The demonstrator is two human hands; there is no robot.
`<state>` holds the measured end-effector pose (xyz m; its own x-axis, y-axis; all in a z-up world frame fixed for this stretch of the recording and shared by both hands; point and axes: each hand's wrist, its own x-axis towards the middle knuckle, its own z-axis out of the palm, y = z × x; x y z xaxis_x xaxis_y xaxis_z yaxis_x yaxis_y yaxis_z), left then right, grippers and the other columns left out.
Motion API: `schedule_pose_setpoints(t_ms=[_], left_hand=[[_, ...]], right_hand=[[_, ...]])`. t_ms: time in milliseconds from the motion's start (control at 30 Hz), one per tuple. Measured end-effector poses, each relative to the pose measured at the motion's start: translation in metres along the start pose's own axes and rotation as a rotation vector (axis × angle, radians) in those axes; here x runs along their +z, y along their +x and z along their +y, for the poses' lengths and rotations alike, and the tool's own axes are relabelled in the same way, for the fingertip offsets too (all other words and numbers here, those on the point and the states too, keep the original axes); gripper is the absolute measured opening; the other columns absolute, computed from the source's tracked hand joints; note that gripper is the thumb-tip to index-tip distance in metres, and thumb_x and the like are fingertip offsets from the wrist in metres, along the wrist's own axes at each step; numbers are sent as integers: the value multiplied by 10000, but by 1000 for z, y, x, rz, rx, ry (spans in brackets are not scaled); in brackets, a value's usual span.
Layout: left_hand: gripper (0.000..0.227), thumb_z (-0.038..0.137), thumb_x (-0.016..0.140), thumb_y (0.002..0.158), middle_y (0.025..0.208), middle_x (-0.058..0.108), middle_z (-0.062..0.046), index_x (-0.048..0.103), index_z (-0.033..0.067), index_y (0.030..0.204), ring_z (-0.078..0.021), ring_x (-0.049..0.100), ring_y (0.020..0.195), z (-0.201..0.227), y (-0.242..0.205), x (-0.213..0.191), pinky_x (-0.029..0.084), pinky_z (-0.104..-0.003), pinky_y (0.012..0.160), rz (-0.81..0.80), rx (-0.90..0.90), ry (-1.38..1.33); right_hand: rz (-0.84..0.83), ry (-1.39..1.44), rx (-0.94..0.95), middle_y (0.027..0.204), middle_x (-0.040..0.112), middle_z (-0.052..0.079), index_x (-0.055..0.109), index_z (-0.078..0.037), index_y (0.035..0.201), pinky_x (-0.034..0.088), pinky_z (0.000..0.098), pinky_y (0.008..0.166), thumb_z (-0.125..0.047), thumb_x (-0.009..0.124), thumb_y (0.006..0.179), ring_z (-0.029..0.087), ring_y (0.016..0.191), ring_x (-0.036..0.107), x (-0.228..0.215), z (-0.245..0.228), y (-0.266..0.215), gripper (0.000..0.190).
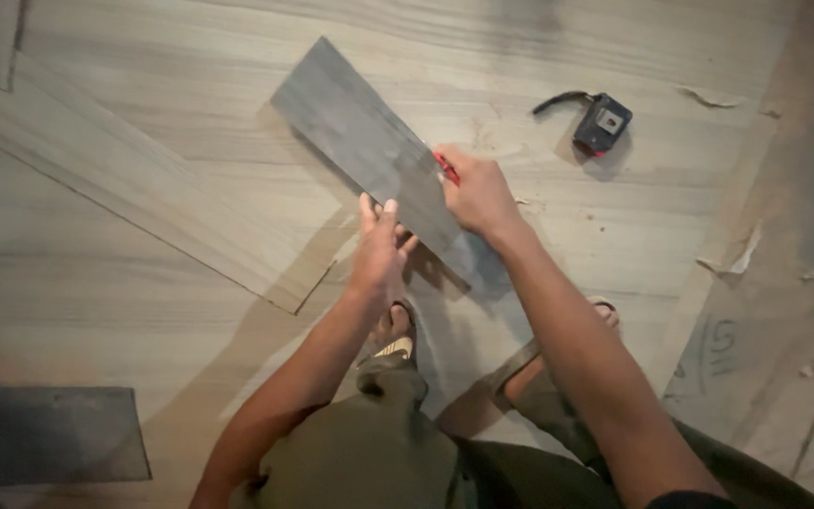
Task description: The person measures floor planks using a tape measure and a metal ruler. They mark the planks and cut them with a utility knife while kneeling on the floor.
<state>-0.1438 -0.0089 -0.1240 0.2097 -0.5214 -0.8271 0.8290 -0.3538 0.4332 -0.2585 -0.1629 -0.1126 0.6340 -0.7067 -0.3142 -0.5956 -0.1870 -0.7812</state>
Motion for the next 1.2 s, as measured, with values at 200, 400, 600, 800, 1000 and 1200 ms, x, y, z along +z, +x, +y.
schedule_pose_setpoints(t_ms=[200, 400, 600, 800, 1000, 1200], left_hand=[[837, 239, 592, 1012, 1628, 282, -190, 74, 59, 1645, -306, 394, 1452, 7, 4, 2, 363, -380, 1159, -58, 255, 393], [842, 200, 656, 995, 1480, 357, -232, 151, -29, 1628, -340, 390, 1411, -1, 18, 3, 299, -386, 1212, -20, 556, 730], [888, 211, 679, 970, 1440, 362, -236, 121, -54, 1609, -335, 420, 1348, -11, 33, -7, 336, -390, 1179, 55, 552, 720], [762, 62, 614, 958, 1429, 480, -257, 239, -31, 1615, -353, 502, 1346, 5, 49, -16, 374, -407, 1169, -15, 685, 716], [691, -24, 614, 813, 1238, 622, -260, 471, -6, 1488, -425, 601, 1163, 73, 60, 2, 478, -463, 1037, -14, 957, 1097], [450, 54, 608, 833, 1087, 707, -118, 703, 197, 1249, -377, 672, 980, 158, 66, 16, 539, -473, 831, -357, 753, 1727]], right_hand=[[132, 47, 247, 832, 676, 233, 653, -52, 1255, 554, 421, 728, -135, 697, 913, 387, 773, 707, 26, 7, -34, 355], [296, 7, 155, 887, 702, 224, 647, 12, 1281, 556, 391, 727, -120, 722, 908, 328, 780, 716, 34, 12, -42, 403], [133, 30, 170, 865, 692, 211, 640, 8, 1281, 559, 392, 715, -123, 695, 910, 328, 739, 710, 31, 16, -35, 398], [18, -73, -103, 904, 712, 196, 640, 17, 1297, 566, 392, 726, -132, 750, 914, 304, 784, 712, 2, 16, -15, 425], [-49, 375, 428, 907, 685, 150, 565, -26, 1354, 528, 352, 526, -139, 685, 888, 169, 574, 626, 2, -27, -19, 494], [-111, 185, 66, 878, 727, 115, 621, 15, 1317, 534, 308, 613, -135, 743, 913, 153, 651, 616, 23, -47, -80, 447]])
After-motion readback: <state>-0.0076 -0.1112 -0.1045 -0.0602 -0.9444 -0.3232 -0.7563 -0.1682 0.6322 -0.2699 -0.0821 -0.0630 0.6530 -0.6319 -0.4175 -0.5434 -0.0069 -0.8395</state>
